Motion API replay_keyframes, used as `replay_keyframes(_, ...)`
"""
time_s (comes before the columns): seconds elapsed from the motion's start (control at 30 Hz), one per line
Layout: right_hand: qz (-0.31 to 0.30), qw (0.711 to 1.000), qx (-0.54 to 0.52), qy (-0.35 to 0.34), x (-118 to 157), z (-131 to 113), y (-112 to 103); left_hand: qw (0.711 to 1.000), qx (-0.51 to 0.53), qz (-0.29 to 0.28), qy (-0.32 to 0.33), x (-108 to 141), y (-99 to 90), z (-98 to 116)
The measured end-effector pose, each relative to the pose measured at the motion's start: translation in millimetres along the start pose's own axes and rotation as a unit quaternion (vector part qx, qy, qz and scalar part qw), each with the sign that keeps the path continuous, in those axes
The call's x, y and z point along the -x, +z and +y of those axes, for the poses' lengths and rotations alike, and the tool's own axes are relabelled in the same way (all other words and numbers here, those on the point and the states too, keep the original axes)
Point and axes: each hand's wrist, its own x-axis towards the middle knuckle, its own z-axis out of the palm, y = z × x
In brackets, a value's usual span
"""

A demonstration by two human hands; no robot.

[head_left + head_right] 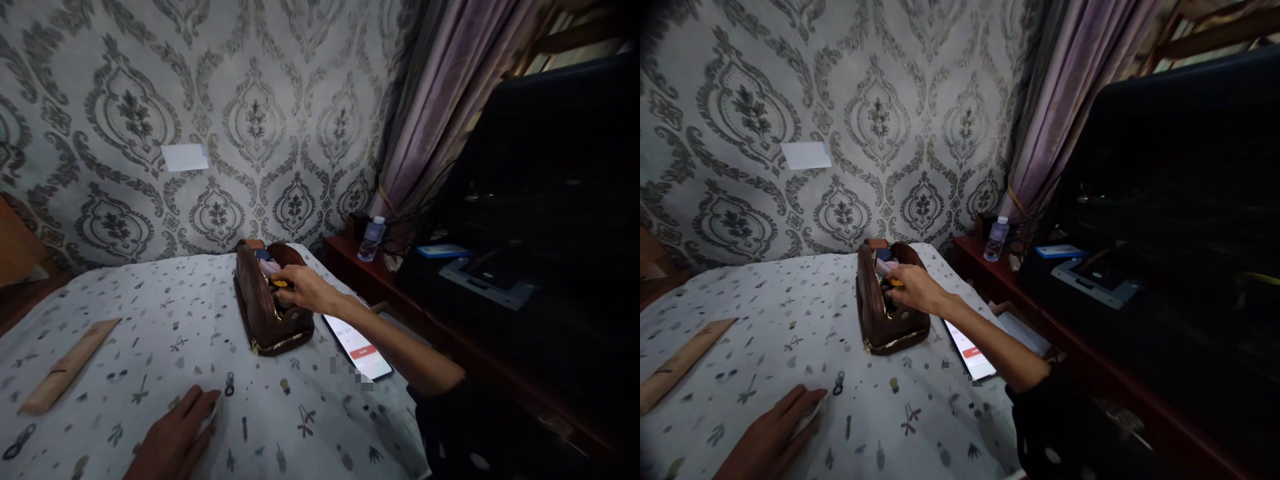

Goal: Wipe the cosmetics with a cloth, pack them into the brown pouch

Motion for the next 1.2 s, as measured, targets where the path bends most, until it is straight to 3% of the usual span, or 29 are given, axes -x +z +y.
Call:
replay_keyframes(0.23,0.127,0.989,-0.066,0.044,15.0,5.1,-1.2,0.999,0.004,0.000,0.034,5.6,-14.7,7.1)
replay_keyframes(0.47,0.048,0.996,-0.019,0.076,-7.8,-5.0,-5.5,0.999,0.030,-0.020,0.020,13.3,-18.3,8.5)
replay_keyframes(0.6,0.105,0.993,-0.018,0.059,-14.3,-16.3,-5.6,0.999,0.035,0.007,-0.028,20.0,-23.5,-0.8)
replay_keyframes(0.73,0.209,0.975,-0.070,-0.015,1.7,-41.7,1.0,0.985,0.060,0.049,-0.156,23.3,-63.7,-32.8)
replay_keyframes(0.83,0.189,0.972,-0.126,-0.062,18.5,-67.2,17.7,0.957,0.021,0.117,-0.265,25.7,-103.7,-73.0)
replay_keyframes(0.93,0.125,0.970,-0.180,-0.103,29.8,-93.3,47.6,0.912,-0.055,0.112,-0.391,29.9,-128.3,-109.9)
replay_keyframes(1.0,0.076,0.968,-0.209,-0.120,32.6,-108.9,71.2,0.888,-0.083,0.043,-0.451,32.6,-131.6,-125.2)
replay_keyframes(1.07,0.045,0.964,-0.230,-0.121,32.7,-122.4,93.7,0.880,-0.081,0.001,-0.468,34.8,-127.5,-131.5)
replay_keyframes(1.2,-0.015,0.957,-0.268,-0.106,30.2,-145.9,125.4,0.885,-0.066,-0.023,-0.461,36.1,-119.0,-124.1)
